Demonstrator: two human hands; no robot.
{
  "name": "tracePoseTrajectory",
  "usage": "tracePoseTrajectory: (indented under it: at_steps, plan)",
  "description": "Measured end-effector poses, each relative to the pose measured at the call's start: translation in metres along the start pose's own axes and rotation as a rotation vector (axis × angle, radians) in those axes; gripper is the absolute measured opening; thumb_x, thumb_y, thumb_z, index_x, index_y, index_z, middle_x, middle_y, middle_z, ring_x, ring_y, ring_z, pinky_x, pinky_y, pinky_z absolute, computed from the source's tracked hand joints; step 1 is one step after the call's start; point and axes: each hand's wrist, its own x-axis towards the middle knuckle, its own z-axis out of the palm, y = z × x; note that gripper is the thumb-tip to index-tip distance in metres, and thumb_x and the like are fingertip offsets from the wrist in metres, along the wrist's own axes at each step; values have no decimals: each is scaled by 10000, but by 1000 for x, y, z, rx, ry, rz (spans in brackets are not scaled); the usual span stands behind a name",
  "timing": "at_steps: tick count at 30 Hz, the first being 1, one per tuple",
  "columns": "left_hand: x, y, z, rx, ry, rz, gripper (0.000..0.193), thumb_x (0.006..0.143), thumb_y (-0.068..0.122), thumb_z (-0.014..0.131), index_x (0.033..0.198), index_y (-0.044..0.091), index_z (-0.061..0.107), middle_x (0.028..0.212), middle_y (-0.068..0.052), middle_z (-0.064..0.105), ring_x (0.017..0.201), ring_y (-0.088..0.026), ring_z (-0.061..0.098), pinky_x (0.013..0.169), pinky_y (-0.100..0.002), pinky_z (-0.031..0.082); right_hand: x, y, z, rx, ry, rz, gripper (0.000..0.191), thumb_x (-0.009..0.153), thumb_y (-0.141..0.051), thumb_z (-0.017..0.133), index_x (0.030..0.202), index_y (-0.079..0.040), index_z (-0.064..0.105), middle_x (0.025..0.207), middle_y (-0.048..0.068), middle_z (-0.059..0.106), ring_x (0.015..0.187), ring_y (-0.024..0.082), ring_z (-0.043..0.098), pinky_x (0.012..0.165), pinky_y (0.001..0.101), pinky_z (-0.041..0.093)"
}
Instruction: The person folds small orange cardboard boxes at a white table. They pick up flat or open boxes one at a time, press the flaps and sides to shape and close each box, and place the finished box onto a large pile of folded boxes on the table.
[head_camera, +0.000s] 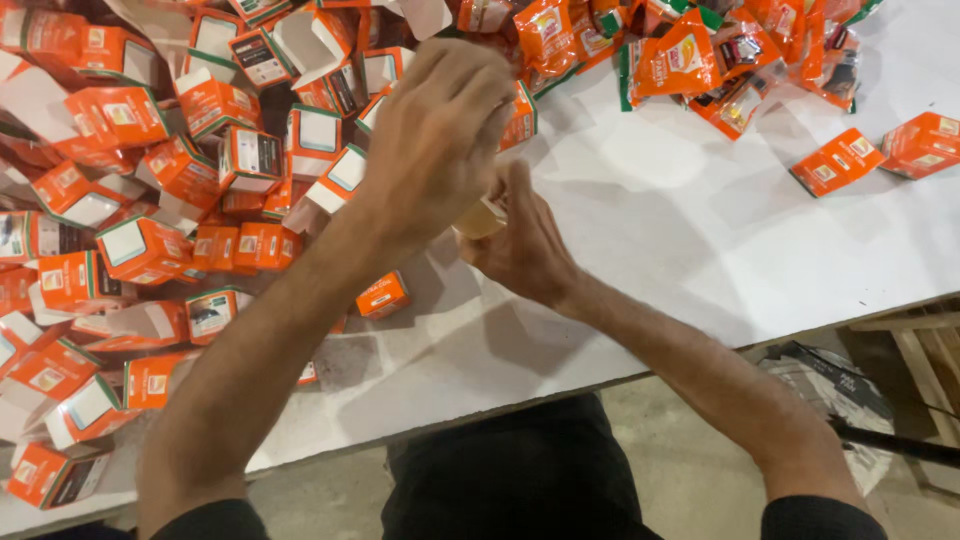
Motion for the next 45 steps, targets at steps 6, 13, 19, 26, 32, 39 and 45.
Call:
tracePoseTrajectory:
  at_steps: [6, 13, 19, 26, 32, 39, 45]
  plan:
    - [61, -63, 159, 215, -113, -14, 588, 711, 287, 843, 1187, -2, 655, 931, -137, 647, 878, -329, 650, 690, -429, 537, -57, -22, -30, -69, -210, -106, 858, 947, -23, 705, 1567, -30, 111, 1332, 259, 478, 1197, 375, 544, 1028, 436, 484]
    - [51, -81, 207, 427, -170, -25, 434, 719, 60, 752, 1142, 57, 654, 987, -148, 633, 857, -344, 642, 637, -430, 533, -85, -24, -68, 126, -268, 180, 885, 839, 118, 672, 1577, -83, 227, 1353, 183, 549, 1222, 292, 606, 1051, 402, 520]
    - [40, 33, 49, -287, 9, -149, 293, 987, -38, 738, 1212, 48, 572, 1213, -147, 617, 1094, -391, 634, 814, -462, 497, -91, -24, -69, 139, -89, 260, 597, 840, 7, 791, 1376, -83, 546, 1233, 107, 722, 1132, 241, 731, 948, 376, 606]
    - [-76, 110, -10, -289, 257, 426, 351, 789, -95, 759, 834, -4, 422, 1124, -286, 601, 1085, -421, 703, 818, -450, 654, -89, -29, -68, -113, -32, 61, 584, 744, -86, 870, 1280, -84, 638, 1180, 143, 729, 1111, 341, 686, 942, 427, 568]
    - [-108, 75, 16, 0, -105, 301, 214, 839, -30, 778, 997, 0, 636, 1245, -215, 646, 1226, -415, 644, 993, -508, 577, -90, -26, -68, -67, -62, 20, 581, 751, -93, 879, 1275, -66, 631, 1168, 141, 715, 1087, 336, 694, 953, 426, 558]
    - [-110, 88, 19, 29, -178, 127, 368, 907, 102, 780, 1241, -8, 672, 1278, -147, 668, 1355, -348, 535, 1187, -599, 355, -93, -25, -67, -44, -56, 92, 629, 770, -149, 904, 1305, -22, 599, 1139, 143, 710, 1065, 325, 696, 922, 419, 560]
    - [-93, 107, 9, 5, -327, -159, 315, 837, 86, 748, 1150, 60, 725, 1380, -149, 562, 1478, -395, 321, 1236, -650, 193, -93, -27, -67, -90, -90, 103, 680, 790, -139, 895, 1359, 7, 553, 1194, 175, 684, 1140, 358, 656, 955, 442, 532]
